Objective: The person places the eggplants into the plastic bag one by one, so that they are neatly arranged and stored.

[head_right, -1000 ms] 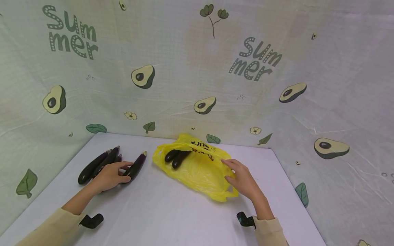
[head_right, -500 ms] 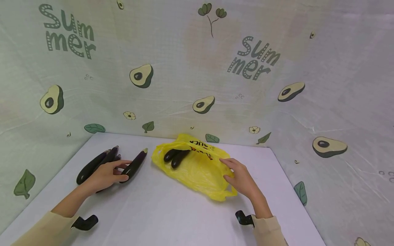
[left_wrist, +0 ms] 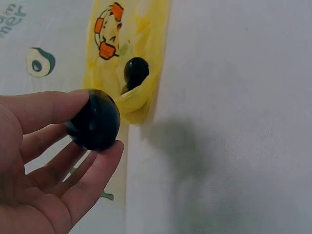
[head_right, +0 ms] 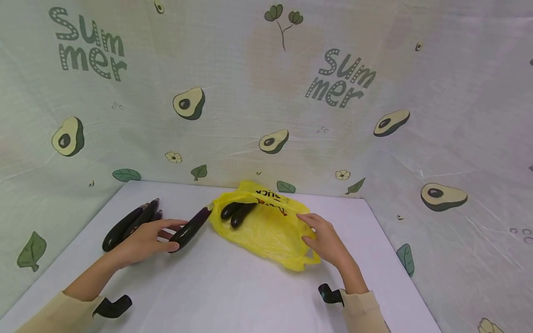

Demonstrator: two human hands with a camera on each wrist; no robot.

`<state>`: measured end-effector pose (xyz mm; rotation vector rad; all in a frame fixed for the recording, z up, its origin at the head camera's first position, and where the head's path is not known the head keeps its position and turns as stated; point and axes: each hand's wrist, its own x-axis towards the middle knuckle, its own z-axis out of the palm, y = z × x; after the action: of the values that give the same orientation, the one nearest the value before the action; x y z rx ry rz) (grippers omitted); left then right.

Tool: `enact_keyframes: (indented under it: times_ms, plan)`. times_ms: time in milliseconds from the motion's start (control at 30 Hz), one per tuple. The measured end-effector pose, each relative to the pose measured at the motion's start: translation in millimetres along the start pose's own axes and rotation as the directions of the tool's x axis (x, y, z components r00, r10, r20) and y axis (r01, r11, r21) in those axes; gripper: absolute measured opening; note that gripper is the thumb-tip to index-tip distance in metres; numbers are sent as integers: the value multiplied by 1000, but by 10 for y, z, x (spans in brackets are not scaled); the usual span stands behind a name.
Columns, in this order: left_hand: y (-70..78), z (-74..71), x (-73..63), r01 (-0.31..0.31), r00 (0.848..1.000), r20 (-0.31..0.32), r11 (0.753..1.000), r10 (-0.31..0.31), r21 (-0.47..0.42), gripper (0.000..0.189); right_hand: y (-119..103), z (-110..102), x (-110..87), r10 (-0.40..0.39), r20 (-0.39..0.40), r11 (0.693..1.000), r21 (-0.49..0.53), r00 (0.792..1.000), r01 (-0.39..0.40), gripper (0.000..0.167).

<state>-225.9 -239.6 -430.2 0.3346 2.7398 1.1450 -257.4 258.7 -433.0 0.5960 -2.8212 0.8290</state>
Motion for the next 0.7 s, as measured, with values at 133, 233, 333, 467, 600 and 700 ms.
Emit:
enact_keyframes:
  times_ms: [133, 233, 333, 467, 600, 700]
  plan:
    - [98, 2, -21, -26, 1000, 10, 1000, 27, -8, 62, -10, -5, 2, -5, 1, 1000, -2, 1000, 5, 67]
    - [156, 8, -27, -56, 998, 31, 998, 56, -16, 61, -16, -10, 5, -13, 1, 1000, -6, 1000, 13, 67]
    - [204, 30, -11, -72, 996, 49, 997, 73, -21, 61, -22, -15, 7, -19, 2, 1000, -9, 1000, 19, 68]
    - [266, 84, 34, -83, 994, 62, 996, 85, -32, 61, -28, -17, 5, -15, 3, 1000, -6, 1000, 15, 68]
    - [323, 160, 98, -119, 989, 80, 992, 123, -52, 61, -33, -16, 3, -6, 5, 1000, -2, 1000, 6, 68]
    - [366, 238, 167, -150, 983, 94, 986, 156, -67, 60, -34, -16, 1, -3, 4, 1000, -2, 1000, 3, 68]
